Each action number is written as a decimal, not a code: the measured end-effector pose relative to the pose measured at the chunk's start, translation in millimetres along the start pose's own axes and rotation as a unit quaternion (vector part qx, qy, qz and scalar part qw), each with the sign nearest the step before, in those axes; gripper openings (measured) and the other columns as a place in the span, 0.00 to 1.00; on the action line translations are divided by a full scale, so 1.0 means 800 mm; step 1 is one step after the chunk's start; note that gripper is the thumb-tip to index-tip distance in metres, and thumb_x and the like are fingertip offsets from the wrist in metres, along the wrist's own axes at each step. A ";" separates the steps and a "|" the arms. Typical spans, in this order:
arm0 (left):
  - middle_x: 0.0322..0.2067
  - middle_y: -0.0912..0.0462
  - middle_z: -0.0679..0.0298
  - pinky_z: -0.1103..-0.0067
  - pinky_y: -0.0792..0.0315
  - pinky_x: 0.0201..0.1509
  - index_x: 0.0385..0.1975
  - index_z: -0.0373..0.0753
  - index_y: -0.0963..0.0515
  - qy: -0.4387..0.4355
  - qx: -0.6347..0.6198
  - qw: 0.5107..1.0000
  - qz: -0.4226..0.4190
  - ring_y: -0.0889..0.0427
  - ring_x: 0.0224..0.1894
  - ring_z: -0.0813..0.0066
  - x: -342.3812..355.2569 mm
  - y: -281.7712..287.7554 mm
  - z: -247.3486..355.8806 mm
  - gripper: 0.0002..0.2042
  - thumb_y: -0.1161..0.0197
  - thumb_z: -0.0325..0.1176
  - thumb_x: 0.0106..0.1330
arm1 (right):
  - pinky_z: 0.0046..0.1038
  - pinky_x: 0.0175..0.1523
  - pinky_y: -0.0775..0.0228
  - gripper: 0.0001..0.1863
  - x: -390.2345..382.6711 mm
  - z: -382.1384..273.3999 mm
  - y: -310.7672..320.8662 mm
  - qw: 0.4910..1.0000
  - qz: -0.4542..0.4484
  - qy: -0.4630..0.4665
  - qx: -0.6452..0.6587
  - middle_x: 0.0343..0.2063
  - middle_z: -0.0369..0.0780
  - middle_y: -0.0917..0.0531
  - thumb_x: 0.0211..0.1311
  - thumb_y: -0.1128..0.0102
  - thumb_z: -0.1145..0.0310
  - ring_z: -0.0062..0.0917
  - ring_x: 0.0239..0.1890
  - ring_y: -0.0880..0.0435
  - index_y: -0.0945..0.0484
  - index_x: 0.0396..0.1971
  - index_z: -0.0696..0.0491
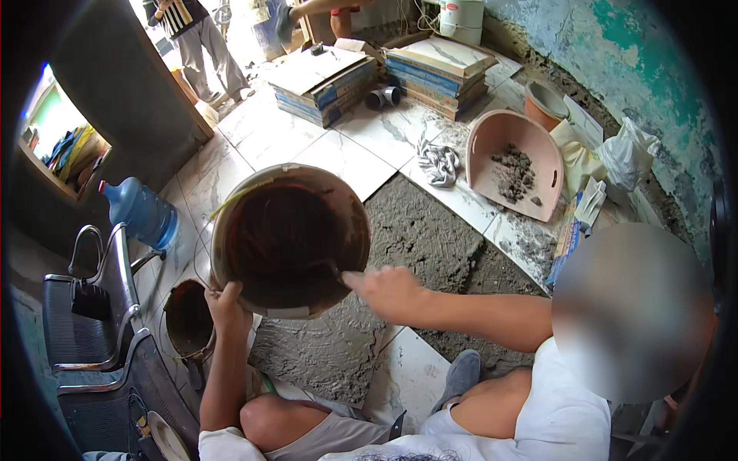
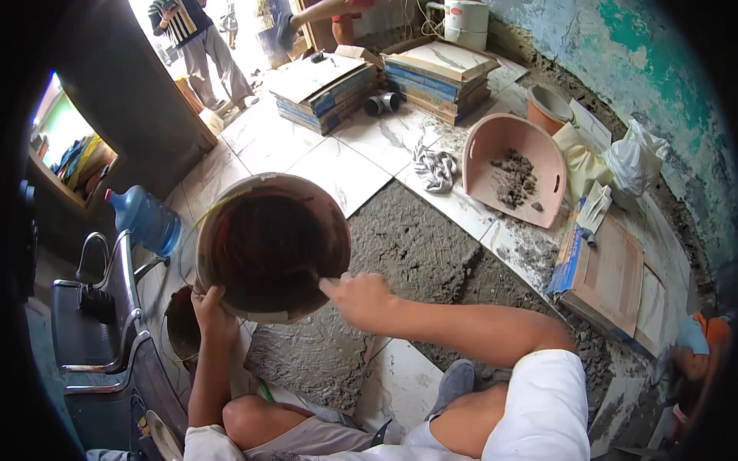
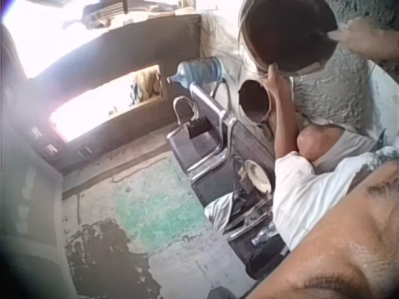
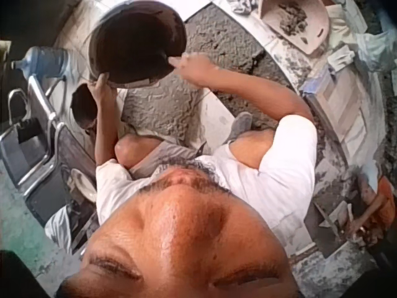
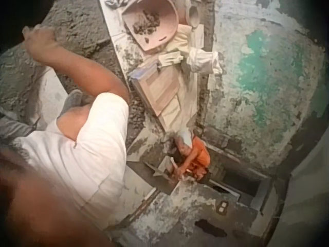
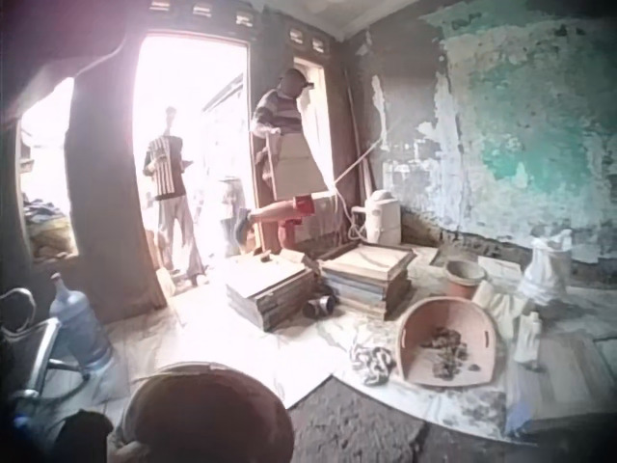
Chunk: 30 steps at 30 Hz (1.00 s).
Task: The person spreads mortar onto the back of a tile using a trowel, places the tile onto the floor, and taps it into place with a mallet before wiping the surface with a cloth.
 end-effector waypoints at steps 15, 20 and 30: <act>0.42 0.19 0.63 0.80 0.26 0.48 0.53 0.30 0.26 0.050 -0.069 0.986 0.144 0.20 0.41 0.77 -0.048 0.143 -0.077 0.23 0.48 0.18 0.53 | 0.33 0.47 0.24 0.24 0.171 0.011 -0.006 0.926 0.318 -0.066 0.194 0.40 0.49 0.22 0.69 0.45 0.55 0.36 0.42 0.20 0.27 0.52 0.62; 0.45 0.19 0.62 0.77 0.26 0.51 0.56 0.30 0.28 0.134 -0.061 0.981 0.126 0.20 0.43 0.74 -0.072 0.167 -0.108 0.27 0.47 0.18 0.52 | 0.39 0.47 0.25 0.24 0.331 -0.162 -0.046 0.925 0.165 0.153 0.307 0.39 0.57 0.18 0.62 0.36 0.57 0.44 0.40 0.17 0.23 0.43 0.66; 0.48 0.20 0.62 0.80 0.30 0.55 0.60 0.29 0.31 0.197 -0.102 0.969 0.109 0.23 0.48 0.79 -0.100 0.240 -0.053 0.30 0.46 0.20 0.51 | 0.38 0.58 0.29 0.45 0.518 -0.294 -0.220 0.953 -0.258 0.091 0.127 0.48 0.60 0.21 0.60 0.42 0.38 0.49 0.53 0.21 0.27 0.51 0.72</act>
Point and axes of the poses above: each hand's wrist, its own x-axis towards the middle knuckle, its own y-axis out of the back of the hand, z = x × y, the point moved 1 cm from there along x, towards the middle knuckle
